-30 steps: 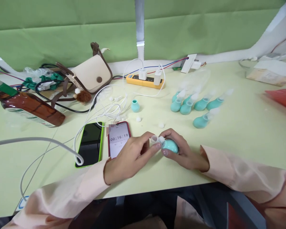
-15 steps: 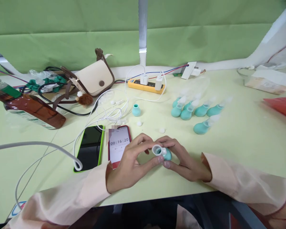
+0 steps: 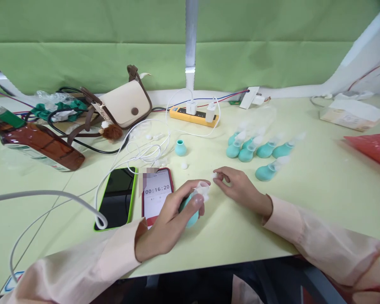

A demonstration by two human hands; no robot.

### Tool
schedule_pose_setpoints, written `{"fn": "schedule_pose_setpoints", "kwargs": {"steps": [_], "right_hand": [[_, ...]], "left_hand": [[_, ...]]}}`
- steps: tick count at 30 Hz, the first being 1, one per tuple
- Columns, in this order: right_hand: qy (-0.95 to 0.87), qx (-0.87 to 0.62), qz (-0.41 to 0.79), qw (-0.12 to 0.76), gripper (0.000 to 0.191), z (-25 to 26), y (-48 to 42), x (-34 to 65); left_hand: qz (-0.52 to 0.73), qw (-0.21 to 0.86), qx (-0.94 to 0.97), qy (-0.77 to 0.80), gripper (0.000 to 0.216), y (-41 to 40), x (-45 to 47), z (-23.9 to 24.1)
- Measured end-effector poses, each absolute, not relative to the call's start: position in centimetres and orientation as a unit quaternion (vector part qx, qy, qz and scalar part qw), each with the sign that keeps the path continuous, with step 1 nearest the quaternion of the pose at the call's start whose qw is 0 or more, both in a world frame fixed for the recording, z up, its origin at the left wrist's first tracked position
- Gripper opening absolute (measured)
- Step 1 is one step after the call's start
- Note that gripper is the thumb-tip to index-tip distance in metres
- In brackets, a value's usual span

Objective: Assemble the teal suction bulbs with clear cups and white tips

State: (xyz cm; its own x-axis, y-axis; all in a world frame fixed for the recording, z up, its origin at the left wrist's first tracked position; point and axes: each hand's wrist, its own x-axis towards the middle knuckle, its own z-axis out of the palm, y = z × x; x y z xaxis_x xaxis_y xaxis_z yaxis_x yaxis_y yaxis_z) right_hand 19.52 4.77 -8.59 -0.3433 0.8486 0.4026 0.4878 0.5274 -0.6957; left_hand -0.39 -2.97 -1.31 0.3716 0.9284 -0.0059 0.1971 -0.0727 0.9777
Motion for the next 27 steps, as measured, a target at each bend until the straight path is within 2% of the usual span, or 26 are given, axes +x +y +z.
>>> {"fn": "schedule_pose_setpoints", "kwargs": {"steps": [6,9,13,20,27], "right_hand": [[-0.708,-0.369,0.393,0.456,0.014,-6.4,2.9,19.5],[-0.675,-0.318,0.485,0.457,0.017,-5.8,2.3,19.7],[-0.653,-0.273,0.552,0.441,0.010,-5.7,2.3,19.7],[-0.674,-0.234,0.561,0.420,0.028,-5.4,2.4,19.8],[-0.730,-0.201,0.500,0.420,0.036,-5.4,2.3,19.8]], "left_hand": [[0.330,0.457,0.694,0.447,0.018,-2.8,-0.4,-1.8],[0.325,0.414,0.714,0.462,0.012,-2.3,-0.2,-2.1],[0.323,0.357,0.747,0.458,0.011,-2.1,-0.1,-2.5],[0.355,0.251,0.797,0.420,0.021,-1.9,-0.8,-2.7],[0.269,0.210,0.858,0.384,0.024,-1.3,-1.6,-1.9]]}}
